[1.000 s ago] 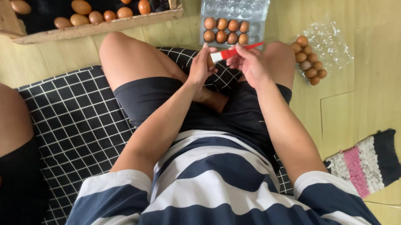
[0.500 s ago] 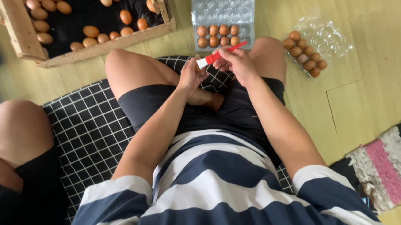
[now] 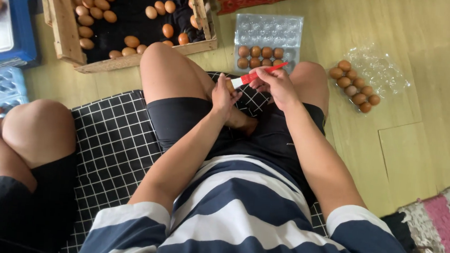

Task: Mark eggs with a red stamp and place them into plastic cartons.

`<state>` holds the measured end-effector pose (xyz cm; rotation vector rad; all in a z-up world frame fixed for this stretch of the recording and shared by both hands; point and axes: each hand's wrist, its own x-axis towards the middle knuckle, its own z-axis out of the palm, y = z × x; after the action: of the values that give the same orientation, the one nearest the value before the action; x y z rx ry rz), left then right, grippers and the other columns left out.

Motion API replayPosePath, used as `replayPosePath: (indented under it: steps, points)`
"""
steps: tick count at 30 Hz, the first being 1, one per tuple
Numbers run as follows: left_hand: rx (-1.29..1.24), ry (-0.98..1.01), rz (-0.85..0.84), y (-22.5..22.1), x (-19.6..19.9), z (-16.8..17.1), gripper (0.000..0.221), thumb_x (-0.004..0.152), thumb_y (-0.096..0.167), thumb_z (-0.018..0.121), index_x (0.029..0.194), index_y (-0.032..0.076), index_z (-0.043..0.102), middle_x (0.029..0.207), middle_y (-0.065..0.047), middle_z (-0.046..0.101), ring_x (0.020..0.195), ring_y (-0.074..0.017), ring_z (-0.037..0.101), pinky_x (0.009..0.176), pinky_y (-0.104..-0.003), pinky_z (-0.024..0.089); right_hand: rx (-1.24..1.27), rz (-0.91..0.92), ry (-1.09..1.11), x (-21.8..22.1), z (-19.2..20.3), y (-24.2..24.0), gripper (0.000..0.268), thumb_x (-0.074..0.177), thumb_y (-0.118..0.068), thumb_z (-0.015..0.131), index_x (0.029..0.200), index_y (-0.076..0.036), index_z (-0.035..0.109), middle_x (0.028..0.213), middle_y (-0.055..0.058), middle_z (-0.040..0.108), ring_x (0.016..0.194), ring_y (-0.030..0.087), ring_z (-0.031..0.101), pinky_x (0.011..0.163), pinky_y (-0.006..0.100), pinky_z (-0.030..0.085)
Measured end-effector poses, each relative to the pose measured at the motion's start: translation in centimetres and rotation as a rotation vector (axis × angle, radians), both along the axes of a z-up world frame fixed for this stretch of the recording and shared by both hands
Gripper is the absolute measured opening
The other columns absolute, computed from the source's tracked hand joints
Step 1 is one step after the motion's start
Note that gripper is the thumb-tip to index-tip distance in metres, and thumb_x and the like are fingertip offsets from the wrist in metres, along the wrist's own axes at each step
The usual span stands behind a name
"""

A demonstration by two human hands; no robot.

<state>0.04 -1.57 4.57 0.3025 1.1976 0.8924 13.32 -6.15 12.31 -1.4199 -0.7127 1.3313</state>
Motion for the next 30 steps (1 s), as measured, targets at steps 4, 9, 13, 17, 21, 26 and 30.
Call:
replayPosePath:
  steps: [4, 9, 13, 17, 21, 26, 30]
  points:
    - [-0.039, -0.028, 0.043, -1.1, 1.5, 0.7, 0.036, 0.079, 0.041, 0.053, 0.084, 0.005, 0.052, 0.062, -0.008, 0.048, 0.043, -0.0158, 0.049, 0.062, -0.036, 0.056, -0.020, -0.026, -0.212, 0.8, -1.6, -0.7, 0.018, 0.084, -0.025, 0.056, 0.094, -0.012, 0.062, 0.068, 0.006, 0.064, 0.064, 0.012, 0.063, 0.053, 0.021, 0.048]
    - [-0.026, -0.002, -0.026, -2.1, 4.0, 2.1, 0.038, 0.084, 0.042, 0.045, 0.093, 0.005, 0.047, 0.070, -0.008, 0.047, 0.051, -0.0148, 0.047, 0.069, -0.035, 0.055, 0.085, -0.172, 0.003, 0.7, -0.1, -1.1, 0.018, 0.079, -0.022, 0.062, 0.091, -0.008, 0.062, 0.069, 0.011, 0.064, 0.063, 0.017, 0.064, 0.053, 0.023, 0.051]
    - [-0.026, -0.045, -0.070, -1.7, 3.9, 1.2, 0.044, 0.081, 0.044, 0.048, 0.097, 0.003, 0.047, 0.074, -0.009, 0.046, 0.052, -0.0149, 0.046, 0.068, -0.035, 0.055, 0.071, -0.193, -0.093, 1.1, -1.4, -1.5, 0.020, 0.081, -0.024, 0.061, 0.091, -0.007, 0.062, 0.069, 0.011, 0.063, 0.062, 0.017, 0.064, 0.050, 0.023, 0.051]
    - [-0.051, -0.026, -0.086, -0.3, 2.7, 0.3, 0.049, 0.078, 0.049, 0.050, 0.093, 0.002, 0.051, 0.069, -0.012, 0.051, 0.046, -0.0144, 0.046, 0.061, -0.034, 0.056, 0.055, -0.186, -0.130, -0.2, 0.5, -0.8, 0.017, 0.080, -0.023, 0.061, 0.087, -0.007, 0.063, 0.066, 0.010, 0.063, 0.060, 0.014, 0.063, 0.051, 0.021, 0.050]
    - [-0.054, -0.017, -0.095, -0.3, 1.0, -0.2, 0.046, 0.079, 0.049, 0.051, 0.089, 0.004, 0.051, 0.064, -0.012, 0.054, 0.042, -0.0126, 0.045, 0.054, -0.031, 0.056, -0.005, -0.138, -0.235, -0.5, -0.5, -0.5, 0.016, 0.082, -0.023, 0.059, 0.089, -0.010, 0.064, 0.067, 0.006, 0.064, 0.061, 0.011, 0.063, 0.052, 0.020, 0.049]
    - [-0.007, -0.025, -0.024, 0.1, 0.4, 2.8, 0.042, 0.079, 0.045, 0.053, 0.094, 0.006, 0.053, 0.059, -0.006, 0.048, 0.042, -0.0130, 0.046, 0.054, -0.030, 0.056, 0.023, -0.061, -0.116, -0.5, -1.0, 0.1, 0.017, 0.082, -0.022, 0.059, 0.093, -0.010, 0.063, 0.067, 0.008, 0.064, 0.062, 0.013, 0.063, 0.053, 0.020, 0.049]
    - [-0.013, -0.071, -0.078, 0.9, 0.8, -0.5, 0.033, 0.076, 0.036, 0.061, 0.086, 0.007, 0.050, 0.060, -0.006, 0.045, 0.039, -0.0111, 0.041, 0.045, -0.027, 0.053, 0.045, -0.017, -0.328, 0.5, -2.9, 0.7, 0.018, 0.084, -0.022, 0.057, 0.091, -0.006, 0.063, 0.067, 0.008, 0.064, 0.061, 0.013, 0.063, 0.051, 0.020, 0.049]
